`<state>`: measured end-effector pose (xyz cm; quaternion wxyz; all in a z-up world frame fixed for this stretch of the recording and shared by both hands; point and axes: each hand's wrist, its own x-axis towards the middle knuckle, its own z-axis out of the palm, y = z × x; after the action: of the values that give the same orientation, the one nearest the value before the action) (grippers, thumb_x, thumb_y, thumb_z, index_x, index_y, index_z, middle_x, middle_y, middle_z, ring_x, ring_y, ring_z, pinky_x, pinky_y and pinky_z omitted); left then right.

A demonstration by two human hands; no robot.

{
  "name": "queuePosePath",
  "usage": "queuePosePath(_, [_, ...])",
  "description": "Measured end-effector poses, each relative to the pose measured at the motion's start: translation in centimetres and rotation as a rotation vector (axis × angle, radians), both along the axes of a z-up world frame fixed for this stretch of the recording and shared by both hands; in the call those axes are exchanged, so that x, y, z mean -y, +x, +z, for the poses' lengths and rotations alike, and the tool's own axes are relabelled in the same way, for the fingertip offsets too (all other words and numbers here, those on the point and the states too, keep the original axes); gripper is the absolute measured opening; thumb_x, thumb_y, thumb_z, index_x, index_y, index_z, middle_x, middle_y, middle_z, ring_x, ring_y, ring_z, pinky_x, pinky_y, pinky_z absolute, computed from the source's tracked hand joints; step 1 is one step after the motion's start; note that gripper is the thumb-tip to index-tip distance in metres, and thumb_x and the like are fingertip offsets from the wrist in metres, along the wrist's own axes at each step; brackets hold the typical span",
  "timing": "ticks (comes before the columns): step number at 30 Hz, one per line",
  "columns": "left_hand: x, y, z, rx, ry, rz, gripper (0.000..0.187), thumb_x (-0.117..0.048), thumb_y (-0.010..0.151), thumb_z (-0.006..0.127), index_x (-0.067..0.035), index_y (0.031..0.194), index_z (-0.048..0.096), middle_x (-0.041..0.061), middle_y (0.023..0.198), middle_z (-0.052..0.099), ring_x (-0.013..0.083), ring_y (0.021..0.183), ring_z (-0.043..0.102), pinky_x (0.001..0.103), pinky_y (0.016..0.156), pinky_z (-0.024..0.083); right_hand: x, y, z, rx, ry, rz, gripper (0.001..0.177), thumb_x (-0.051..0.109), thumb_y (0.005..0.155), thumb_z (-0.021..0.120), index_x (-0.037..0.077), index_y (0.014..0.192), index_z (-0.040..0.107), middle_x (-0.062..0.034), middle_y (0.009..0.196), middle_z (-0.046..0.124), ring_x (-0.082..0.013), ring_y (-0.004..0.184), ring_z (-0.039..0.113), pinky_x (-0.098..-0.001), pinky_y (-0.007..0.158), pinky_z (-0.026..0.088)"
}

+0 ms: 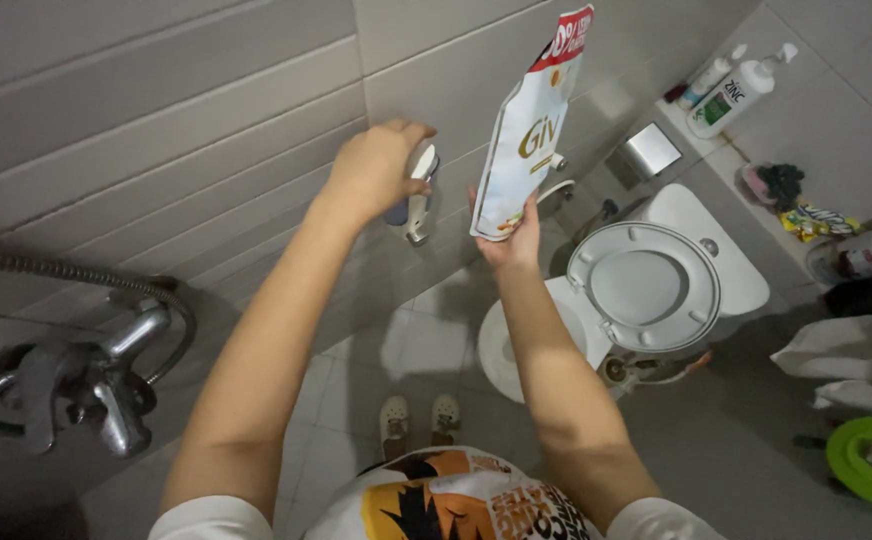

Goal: Refilling a liquid soap dispenser from a refill pouch in a bathroom.

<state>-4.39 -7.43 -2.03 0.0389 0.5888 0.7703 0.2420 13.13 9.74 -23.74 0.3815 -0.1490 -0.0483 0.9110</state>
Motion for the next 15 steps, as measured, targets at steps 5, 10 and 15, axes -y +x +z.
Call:
queuePosePath(5, [0.2,0.2,0.6,-0.008,-0.005,-0.06,0.07,-0.024,0.067,0.09,-0.015,0.131,0.064,0.01,0.117,0.068,0.0365,0.108,0.065,0.048,0.088,0.053,-1.3,0.5,-2.5,-0.047,0.126,0.014,0.053,0.051,0.105,0.048,0.01,0.136,0.062,-0.0138,0.126,0.07,-0.0417,0.114,0.066,-0.0563,0.102,0.056])
queuePosePath(10, [0.4,0.0,1.1,0.018,0.181,-0.143,0.055,-0.022,0.086,0.084,-0.013,0.136,0.063,0.014,0.127,0.064,0.0376,0.113,0.063,0.047,0.092,0.053,-0.5,1.1,-0.2,0.025,0.042,-0.019,0.057,0.055,0.104,0.045,0.008,0.134,0.062,-0.0159,0.123,0.07,-0.0425,0.111,0.068,-0.0553,0.1,0.056])
queuePosePath(15, [0.0,-0.6,0.1,0.722,0.389,-0.339,0.061,-0.021,0.093,0.078,-0.012,0.147,0.05,0.006,0.138,0.053,0.0243,0.125,0.062,0.038,0.096,0.059,-0.5,1.1,-0.8,0.032,0.108,-0.007,0.062,0.057,0.104,0.044,0.005,0.133,0.062,-0.0199,0.12,0.069,-0.0425,0.109,0.068,-0.0545,0.101,0.056])
